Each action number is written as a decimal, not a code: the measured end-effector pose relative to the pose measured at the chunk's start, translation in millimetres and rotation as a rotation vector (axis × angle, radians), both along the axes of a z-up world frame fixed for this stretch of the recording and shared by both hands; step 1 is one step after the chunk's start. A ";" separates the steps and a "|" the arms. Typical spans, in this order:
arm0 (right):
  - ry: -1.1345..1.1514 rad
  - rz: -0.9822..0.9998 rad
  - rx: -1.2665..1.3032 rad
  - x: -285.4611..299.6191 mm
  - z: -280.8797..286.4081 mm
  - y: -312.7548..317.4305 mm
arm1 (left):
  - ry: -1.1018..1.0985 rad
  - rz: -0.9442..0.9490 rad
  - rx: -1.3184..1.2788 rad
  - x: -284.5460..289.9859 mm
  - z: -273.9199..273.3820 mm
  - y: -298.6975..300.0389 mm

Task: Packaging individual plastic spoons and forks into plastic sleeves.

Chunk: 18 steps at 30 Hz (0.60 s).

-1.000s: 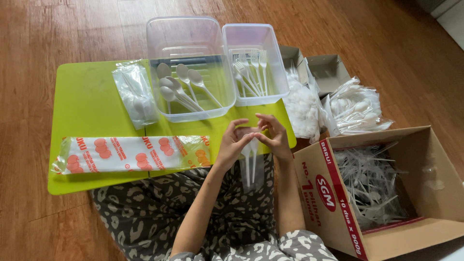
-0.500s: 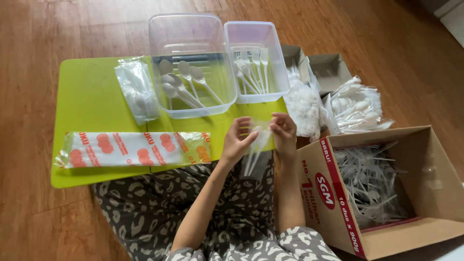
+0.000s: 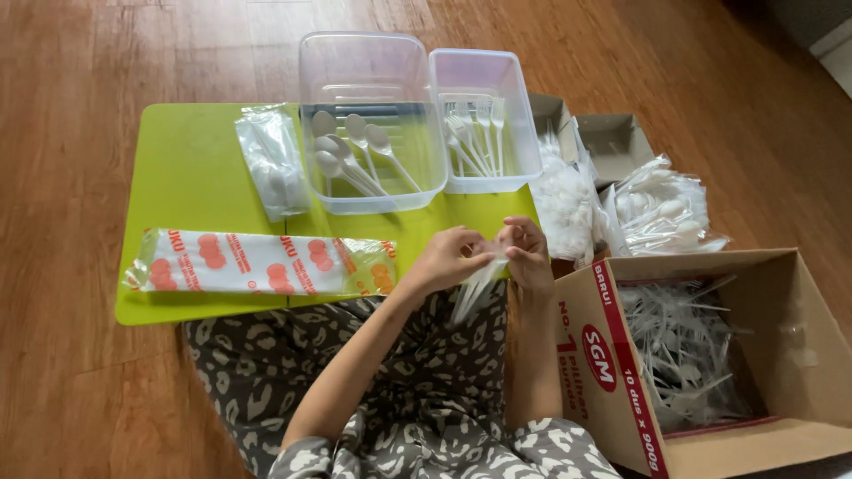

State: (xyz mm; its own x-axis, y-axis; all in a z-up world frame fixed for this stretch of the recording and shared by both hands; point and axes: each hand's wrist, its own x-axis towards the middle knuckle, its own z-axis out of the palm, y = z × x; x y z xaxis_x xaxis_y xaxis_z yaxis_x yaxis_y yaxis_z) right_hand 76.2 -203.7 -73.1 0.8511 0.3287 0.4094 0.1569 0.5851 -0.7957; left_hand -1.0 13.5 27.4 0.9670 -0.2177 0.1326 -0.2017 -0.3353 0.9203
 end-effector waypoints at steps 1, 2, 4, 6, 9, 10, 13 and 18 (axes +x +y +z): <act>-0.013 0.006 0.034 -1.8 2.1 0.4 | 0.044 0.001 -0.059 -0.3 -3.2 4.9; -0.025 0.013 0.067 -3.5 4.1 0.7 | 0.087 0.002 -0.119 -0.5 -6.5 9.9; -0.013 0.002 0.073 -3.9 5.7 0.7 | 0.101 -0.002 -0.134 -11.3 9.5 24.9; 0.001 -0.006 0.076 -4.2 7.3 1.9 | 0.116 -0.003 -0.151 -25.7 28.8 43.3; 0.033 -0.016 0.092 -3.8 9.2 2.8 | 0.179 -0.051 -0.210 -49.3 65.0 78.2; 0.049 -0.046 0.080 -3.1 9.0 2.1 | 0.182 -0.071 -0.210 -55.1 78.2 92.5; 0.101 -0.099 0.060 -11.5 20.1 6.4 | 0.099 -0.095 -0.169 -51.3 101.7 142.7; 0.127 -0.151 0.066 -21.9 38.8 14.5 | 0.054 0.064 -0.172 -26.7 161.7 236.5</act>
State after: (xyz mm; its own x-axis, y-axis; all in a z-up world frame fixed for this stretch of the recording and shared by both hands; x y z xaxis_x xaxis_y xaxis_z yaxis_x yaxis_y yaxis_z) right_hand 54.3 -189.2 -34.3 0.9346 0.1694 0.3127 0.1479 0.6144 -0.7750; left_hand -27.8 250.1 189.1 0.9848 -0.1340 0.1100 -0.1336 -0.1823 0.9741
